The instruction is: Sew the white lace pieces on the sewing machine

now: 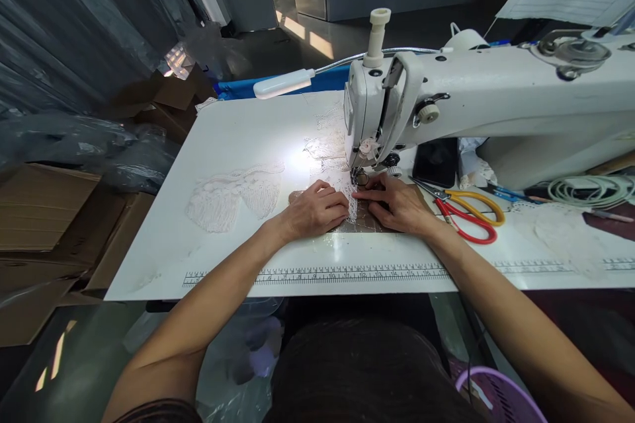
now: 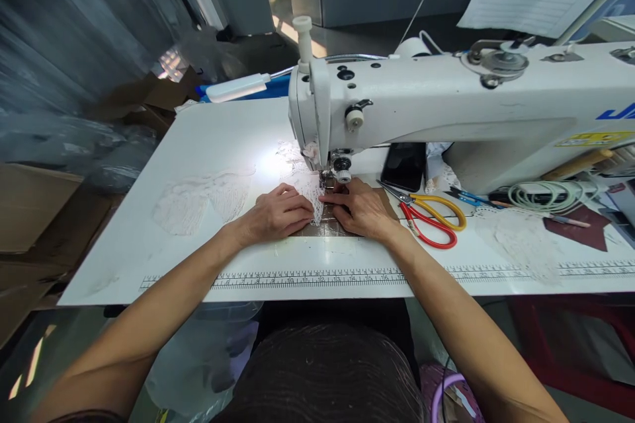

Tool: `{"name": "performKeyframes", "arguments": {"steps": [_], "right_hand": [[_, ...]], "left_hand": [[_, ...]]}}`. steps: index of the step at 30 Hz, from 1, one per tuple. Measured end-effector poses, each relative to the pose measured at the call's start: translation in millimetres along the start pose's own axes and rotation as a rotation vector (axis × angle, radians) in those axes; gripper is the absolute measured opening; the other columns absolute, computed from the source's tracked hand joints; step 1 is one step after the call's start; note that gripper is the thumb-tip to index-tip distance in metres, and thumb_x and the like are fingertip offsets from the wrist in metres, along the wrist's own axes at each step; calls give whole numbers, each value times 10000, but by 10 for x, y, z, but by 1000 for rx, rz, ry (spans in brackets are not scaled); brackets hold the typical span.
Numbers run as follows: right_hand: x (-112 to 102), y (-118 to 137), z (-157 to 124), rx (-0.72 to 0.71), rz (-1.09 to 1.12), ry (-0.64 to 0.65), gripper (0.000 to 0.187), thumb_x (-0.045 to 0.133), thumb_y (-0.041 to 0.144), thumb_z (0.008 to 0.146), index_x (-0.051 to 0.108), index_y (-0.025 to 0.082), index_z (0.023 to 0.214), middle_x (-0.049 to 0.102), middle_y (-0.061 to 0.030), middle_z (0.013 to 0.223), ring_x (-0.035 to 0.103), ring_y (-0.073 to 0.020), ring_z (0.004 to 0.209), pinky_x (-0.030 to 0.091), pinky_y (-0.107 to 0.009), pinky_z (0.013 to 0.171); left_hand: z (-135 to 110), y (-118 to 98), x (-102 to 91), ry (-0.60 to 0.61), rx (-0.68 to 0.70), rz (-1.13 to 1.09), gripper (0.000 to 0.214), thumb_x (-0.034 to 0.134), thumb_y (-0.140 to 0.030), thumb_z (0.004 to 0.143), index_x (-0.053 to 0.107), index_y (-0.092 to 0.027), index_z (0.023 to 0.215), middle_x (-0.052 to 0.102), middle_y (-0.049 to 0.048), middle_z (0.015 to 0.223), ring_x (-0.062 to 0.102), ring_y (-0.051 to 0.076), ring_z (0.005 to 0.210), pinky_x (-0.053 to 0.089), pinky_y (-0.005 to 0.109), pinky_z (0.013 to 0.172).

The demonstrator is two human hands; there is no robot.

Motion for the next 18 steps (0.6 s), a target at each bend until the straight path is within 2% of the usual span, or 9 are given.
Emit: {"name": "performKeyframes", "arguments": {"steps": [5,13,18], "right_hand": [[3,11,-2,-5,14,-13,334,538,204,876,741,281,1130,595,-96,1110,575,-255,999,495,-412,886],[-16,-18,-23,39,51,-27,386,482,192,894,696,265,1208,612,-99,1122,602,-248,976,514,-387,825],[-18,-78,-26,69,110,-66,392,461,198,910,663,221,1245,654,-112,1089,631,-250,940,522,-403,839]], "left_hand": [[12,-32,-13,-10,14,37,189,511,-156,958,663,-176,847,710,34,912,614,134,749,492,305,722],[-7,-25,-7,-40,26,122,158,530,-154,935,649,-191,837,716,42,1003,635,159,808,511,400,833],[4,-18,-27,-114,-11,55,122,542,-156,936,626,-179,851,713,41,944,625,154,799,520,357,794]]}}
Point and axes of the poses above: each hand's wrist, its own z-axis towards the middle knuckle, its own x-axis out of the palm, y = z × x, the point moved 4 cm from there along z, towards the middle knuckle
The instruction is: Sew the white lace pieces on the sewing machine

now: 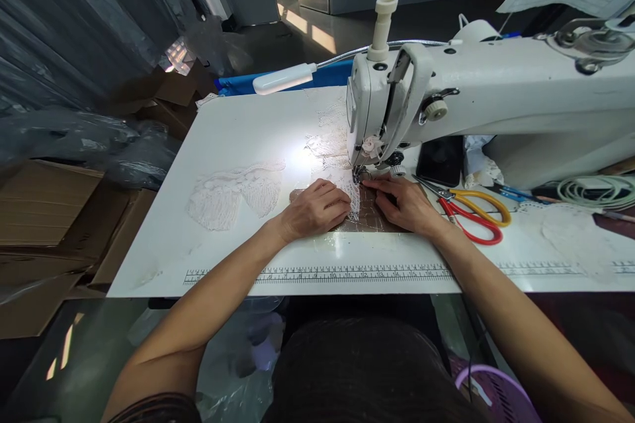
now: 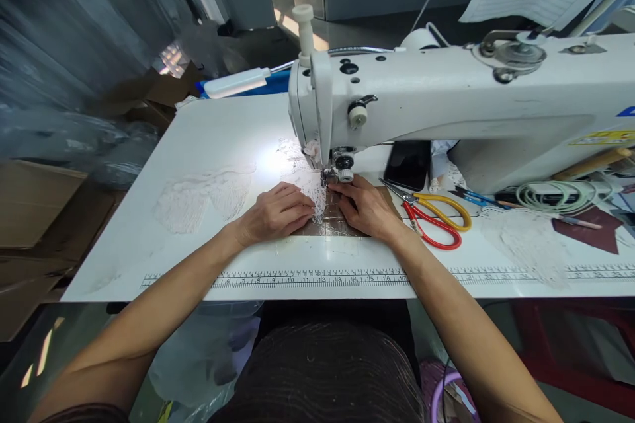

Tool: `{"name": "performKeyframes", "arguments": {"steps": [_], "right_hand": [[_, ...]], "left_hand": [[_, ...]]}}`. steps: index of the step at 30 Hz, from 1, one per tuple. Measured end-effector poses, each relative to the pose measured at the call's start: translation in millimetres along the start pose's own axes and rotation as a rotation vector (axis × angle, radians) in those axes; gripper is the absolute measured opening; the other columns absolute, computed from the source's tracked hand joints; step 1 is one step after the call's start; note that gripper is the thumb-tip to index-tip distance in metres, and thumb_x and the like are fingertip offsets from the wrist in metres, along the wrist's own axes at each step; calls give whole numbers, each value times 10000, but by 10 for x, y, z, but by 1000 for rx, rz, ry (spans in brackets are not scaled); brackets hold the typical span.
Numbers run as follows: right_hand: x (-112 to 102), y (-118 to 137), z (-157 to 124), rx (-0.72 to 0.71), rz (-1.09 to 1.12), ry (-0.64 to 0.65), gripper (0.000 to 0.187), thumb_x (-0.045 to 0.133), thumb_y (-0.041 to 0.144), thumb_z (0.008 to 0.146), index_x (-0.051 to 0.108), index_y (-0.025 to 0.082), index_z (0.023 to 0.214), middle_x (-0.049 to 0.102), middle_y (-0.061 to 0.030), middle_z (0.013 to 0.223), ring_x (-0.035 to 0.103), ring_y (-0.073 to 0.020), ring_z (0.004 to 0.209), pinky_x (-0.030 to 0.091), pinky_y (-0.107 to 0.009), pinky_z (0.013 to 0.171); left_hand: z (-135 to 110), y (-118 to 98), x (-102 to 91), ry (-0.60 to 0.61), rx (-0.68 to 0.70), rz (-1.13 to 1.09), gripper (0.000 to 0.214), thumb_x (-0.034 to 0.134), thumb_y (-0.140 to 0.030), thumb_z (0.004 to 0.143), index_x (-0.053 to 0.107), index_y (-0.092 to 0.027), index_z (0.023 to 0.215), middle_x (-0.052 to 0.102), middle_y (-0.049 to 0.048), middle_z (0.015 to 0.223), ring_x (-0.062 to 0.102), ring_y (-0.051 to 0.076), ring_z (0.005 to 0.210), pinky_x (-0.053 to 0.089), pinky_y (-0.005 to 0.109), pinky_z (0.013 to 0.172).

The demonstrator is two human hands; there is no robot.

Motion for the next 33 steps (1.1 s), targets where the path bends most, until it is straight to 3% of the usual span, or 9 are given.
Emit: {"name": "performKeyframes", "arguments": {"steps": [5,8,15,27,33], "right_hand": [[-9,1,2,0,12,-7,383,460,204,910,671,188,1229,669,-124,1056,633,-258,933,519,-419,852],[-17,32,0,-20,17,8,387,463,195,904,679,217,1225,657,-112,1069,625,-248,934,521,-413,843],[-5,125,-10,-117,-27,105,382,536,147,845,740,287,1136,614,-99,1098,573,-259,1016,486,-433,903],[2,157,-23,-119,-51,101,378,510,146,865,742,270,1137,614,-112,1088,564,-262,996,479,-437,871],[6,148,-16,-154,-64,108,355,527,160,855,759,282,1095,622,-104,1072,561,-264,991,473,-440,865]], "left_hand": [[-1,6,32,-8,-31,-32,137,520,-143,942,621,-168,854,703,48,917,630,151,794,537,354,793],[-10,-2,66,19,-22,-52,144,510,-134,945,619,-166,857,700,45,915,640,152,823,540,375,851],[-6,-20,88,73,-8,-75,134,511,-164,961,629,-152,900,702,51,912,648,160,851,554,356,806],[8,-47,56,111,-4,-51,212,493,-171,973,657,-154,840,701,56,950,657,161,889,572,358,824],[-2,-92,38,148,7,-21,238,476,-166,965,683,-159,847,702,43,933,651,150,868,496,403,972]]}}
Point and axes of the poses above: each hand's wrist, its own z-axis towards the middle knuckle, its own x-axis out of the palm, y = z × x, the point moved 4 cm from there along z, towards the middle knuckle
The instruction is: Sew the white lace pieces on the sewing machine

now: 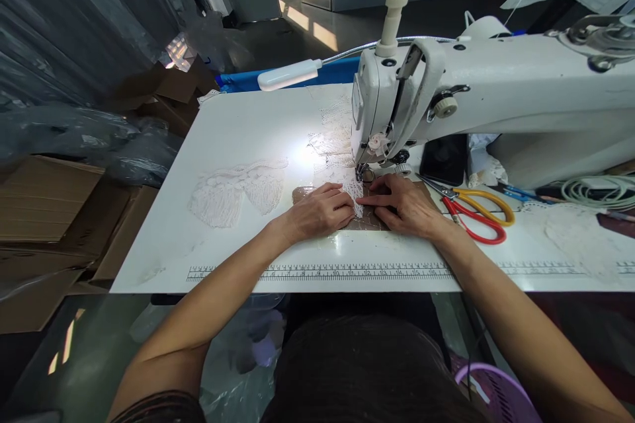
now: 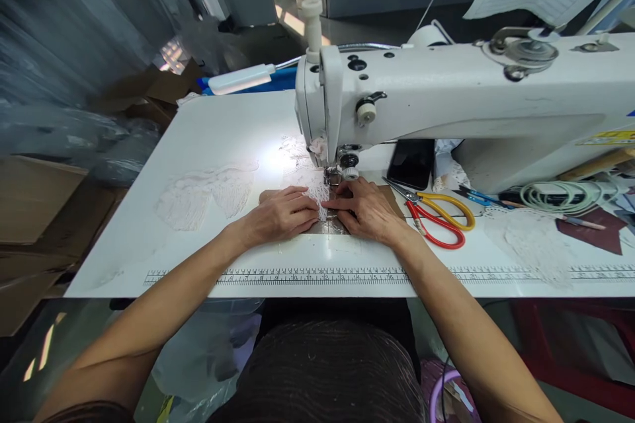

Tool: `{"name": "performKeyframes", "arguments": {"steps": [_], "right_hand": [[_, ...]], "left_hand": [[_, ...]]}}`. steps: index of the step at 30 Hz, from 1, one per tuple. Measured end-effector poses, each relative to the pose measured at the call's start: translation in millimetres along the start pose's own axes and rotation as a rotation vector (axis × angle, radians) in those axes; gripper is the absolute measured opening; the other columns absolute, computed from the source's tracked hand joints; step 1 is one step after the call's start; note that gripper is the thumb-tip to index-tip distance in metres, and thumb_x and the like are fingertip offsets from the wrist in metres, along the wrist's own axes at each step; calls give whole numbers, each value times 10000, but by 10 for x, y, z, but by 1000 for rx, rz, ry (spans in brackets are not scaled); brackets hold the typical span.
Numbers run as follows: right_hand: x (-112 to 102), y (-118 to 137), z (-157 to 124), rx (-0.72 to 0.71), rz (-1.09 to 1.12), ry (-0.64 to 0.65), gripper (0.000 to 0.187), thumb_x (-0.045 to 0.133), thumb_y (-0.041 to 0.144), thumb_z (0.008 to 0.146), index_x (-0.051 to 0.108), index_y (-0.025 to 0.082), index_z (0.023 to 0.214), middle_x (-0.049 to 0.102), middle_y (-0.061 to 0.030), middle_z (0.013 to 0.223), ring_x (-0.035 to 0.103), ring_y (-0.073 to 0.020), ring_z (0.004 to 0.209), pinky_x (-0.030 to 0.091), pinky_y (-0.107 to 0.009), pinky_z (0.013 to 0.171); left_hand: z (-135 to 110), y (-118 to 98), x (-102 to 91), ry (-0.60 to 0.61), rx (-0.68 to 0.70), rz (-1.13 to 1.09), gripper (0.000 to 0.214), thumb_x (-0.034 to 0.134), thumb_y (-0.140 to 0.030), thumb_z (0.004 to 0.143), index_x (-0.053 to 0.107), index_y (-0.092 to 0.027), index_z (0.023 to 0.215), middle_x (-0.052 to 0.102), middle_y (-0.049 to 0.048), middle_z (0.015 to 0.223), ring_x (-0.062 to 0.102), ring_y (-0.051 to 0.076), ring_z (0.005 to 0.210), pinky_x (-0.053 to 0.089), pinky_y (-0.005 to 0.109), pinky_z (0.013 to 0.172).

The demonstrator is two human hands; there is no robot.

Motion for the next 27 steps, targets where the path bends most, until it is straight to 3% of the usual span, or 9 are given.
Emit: {"name": "performKeyframes", "arguments": {"steps": [3,8,19,27], "right_hand": [[0,1,-2,-10,-16,1,352,529,166,860,752,273,1110,621,-106,1075,558,-263,991,474,-442,861],[-5,23,-4,-25,-33,-21,318,541,188,876,756,285,1088,614,-105,1091,564,-264,985,476,-455,859],[40,19,-5,55,-53,4,329,532,196,889,729,279,1139,606,-114,1095,568,-278,1002,478,-476,869],[49,52,39,94,-133,11,357,499,173,902,710,253,1178,609,-132,1060,568,-284,997,493,-421,809]], "left_hand": [[28,13,-64,70,-10,-9,194,530,-246,918,700,-153,908,700,59,941,633,180,851,452,454,984],[122,109,-113,209,31,-110,202,567,-298,844,718,-167,868,684,39,844,590,162,741,455,383,906],[82,112,-89,147,-56,-146,252,565,-343,850,701,-147,932,687,69,953,610,191,826,433,424,992],[84,120,-64,180,-82,-102,294,553,-349,843,682,-129,991,673,87,984,625,211,849,364,504,1085]]}}
Point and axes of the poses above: each hand's wrist, its own z-axis towards the middle knuckle, its own x-axis out of the palm, y = z × x, the point moved 4 cm from there along z, towards the middle knuckle
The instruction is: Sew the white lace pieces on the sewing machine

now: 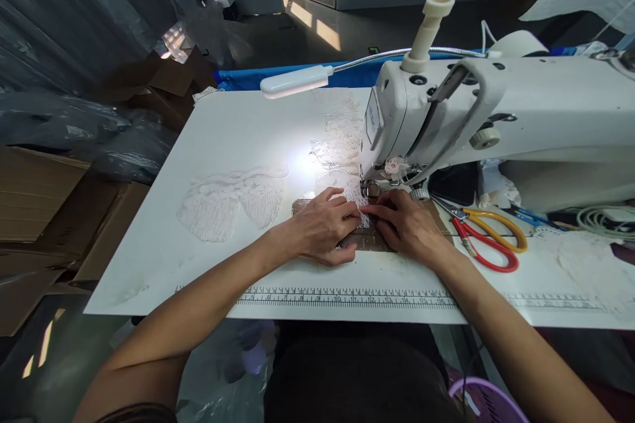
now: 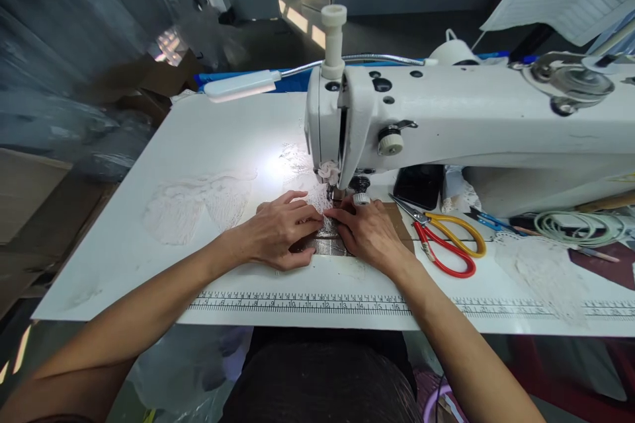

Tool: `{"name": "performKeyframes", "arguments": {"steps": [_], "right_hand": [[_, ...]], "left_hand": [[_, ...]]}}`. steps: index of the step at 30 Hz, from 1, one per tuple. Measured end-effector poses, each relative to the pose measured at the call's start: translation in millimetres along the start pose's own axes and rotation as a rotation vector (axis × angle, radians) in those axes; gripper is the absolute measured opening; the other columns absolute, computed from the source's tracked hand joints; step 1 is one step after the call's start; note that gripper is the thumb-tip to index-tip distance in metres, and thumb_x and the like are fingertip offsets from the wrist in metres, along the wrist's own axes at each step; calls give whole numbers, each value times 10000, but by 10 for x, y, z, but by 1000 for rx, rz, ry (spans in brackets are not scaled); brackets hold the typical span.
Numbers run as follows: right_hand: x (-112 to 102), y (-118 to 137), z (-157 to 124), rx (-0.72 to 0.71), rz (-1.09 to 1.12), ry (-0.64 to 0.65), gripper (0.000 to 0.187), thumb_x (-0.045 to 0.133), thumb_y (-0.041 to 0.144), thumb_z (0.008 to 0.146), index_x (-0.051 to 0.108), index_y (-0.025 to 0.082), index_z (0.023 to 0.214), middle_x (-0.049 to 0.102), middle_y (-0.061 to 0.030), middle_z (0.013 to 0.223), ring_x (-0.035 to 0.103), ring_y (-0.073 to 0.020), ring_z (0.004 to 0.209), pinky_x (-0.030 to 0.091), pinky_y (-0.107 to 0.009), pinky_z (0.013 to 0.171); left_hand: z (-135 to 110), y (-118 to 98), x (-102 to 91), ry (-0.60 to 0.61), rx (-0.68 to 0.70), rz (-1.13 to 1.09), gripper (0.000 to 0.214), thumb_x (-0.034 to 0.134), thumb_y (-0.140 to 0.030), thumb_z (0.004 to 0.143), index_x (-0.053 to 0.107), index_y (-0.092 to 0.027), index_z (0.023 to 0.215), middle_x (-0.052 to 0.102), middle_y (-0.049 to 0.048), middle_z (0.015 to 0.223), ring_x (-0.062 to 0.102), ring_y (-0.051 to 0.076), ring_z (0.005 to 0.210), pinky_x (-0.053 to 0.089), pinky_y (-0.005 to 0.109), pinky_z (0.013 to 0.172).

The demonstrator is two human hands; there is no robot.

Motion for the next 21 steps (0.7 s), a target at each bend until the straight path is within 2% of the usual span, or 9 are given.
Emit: {"name": "performKeyframes", "arguments": {"steps": [4,14,21], "right_hand": [[5,26,23,23,-82,16,365,488,166,902,701,236,1190,612,-142,1056,573,-284,971,484,-383,749],[19,25,103,104,-184,66,396,429,211,919,654,225,1244,640,-148,1047,587,-282,881,426,-346,646],[-2,20,65,53,-97,45,412,433,205,922,642,218,1276,620,-157,1056,583,-296,948,475,-369,699]], "left_hand": [[-2,15,13,6,-20,-11,338,542,-329,843,663,-110,1070,664,98,995,622,221,885,363,510,1083],[-1,63,47,-14,-60,-3,379,529,-359,870,628,-104,1133,644,125,1081,609,244,926,389,523,1047],[1,85,74,6,-98,25,461,513,-403,880,596,-75,1193,605,154,1175,600,275,1000,370,532,1070]]}}
Point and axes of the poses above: each hand's wrist, its own z-axis towards the middle knuckle, its own x-axis out of the palm, y = z × x, the point moved 4 cm from there along z, towards the middle knuckle
